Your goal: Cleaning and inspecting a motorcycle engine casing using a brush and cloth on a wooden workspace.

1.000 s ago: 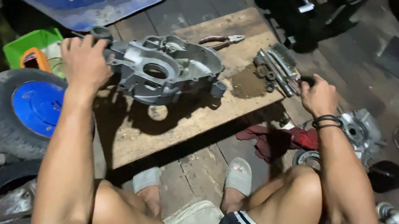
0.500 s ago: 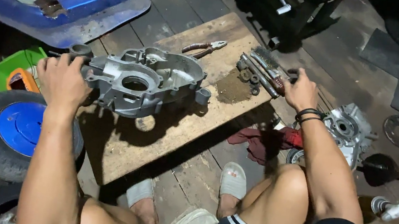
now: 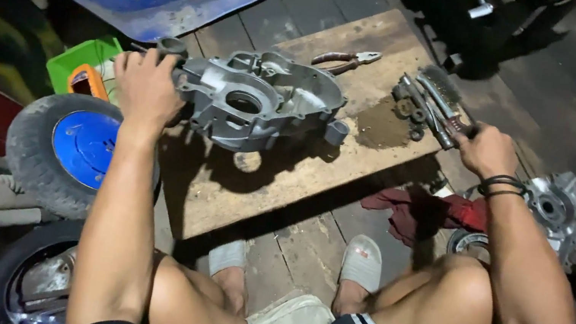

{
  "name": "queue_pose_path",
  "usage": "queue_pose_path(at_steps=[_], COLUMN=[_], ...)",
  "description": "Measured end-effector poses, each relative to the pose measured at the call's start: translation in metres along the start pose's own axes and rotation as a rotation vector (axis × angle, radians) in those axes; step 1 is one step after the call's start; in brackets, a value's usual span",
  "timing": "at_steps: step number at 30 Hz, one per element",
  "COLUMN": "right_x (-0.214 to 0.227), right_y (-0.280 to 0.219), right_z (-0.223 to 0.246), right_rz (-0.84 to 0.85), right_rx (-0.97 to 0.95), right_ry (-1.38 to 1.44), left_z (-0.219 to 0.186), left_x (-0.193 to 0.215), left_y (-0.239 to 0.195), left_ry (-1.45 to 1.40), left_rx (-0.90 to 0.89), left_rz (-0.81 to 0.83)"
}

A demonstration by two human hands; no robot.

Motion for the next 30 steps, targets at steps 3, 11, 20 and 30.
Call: queue_pose_path(at_steps=[3, 11, 20, 30], right_x=[0.002, 0.005, 0.011, -0.042], right_y=[-0.001, -0.012, -0.035, -0.047], right_z=[-0.002, 0.014, 0.061, 0.172], right_rz=[-0.009, 0.010, 0.037, 0.348], right_rx=[0.022, 0.029, 0.168, 0.656], right_ry=[0.082, 0.082, 0.091, -0.119], left_z=[-0.003, -0.018, -0.013, -0.011], left_x=[0.004, 0.039, 0.030, 0.025], left_y=[0.001, 0.010, 0.006, 0.000], left_ry=[-0.018, -0.019, -0.033, -0.027], left_rx=[0.032, 0.048, 0.046, 0.061], left_rz=[0.058, 0.055, 0.086, 0.098])
Point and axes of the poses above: each hand's wrist, its own y-axis towards the middle knuckle, its own x-axis out of the back of the hand, z = x × y, the point moved 3 cm from there along y, towards the middle knuckle, and after that the axes turned 2 degrees about x, right-handed, at the moved point
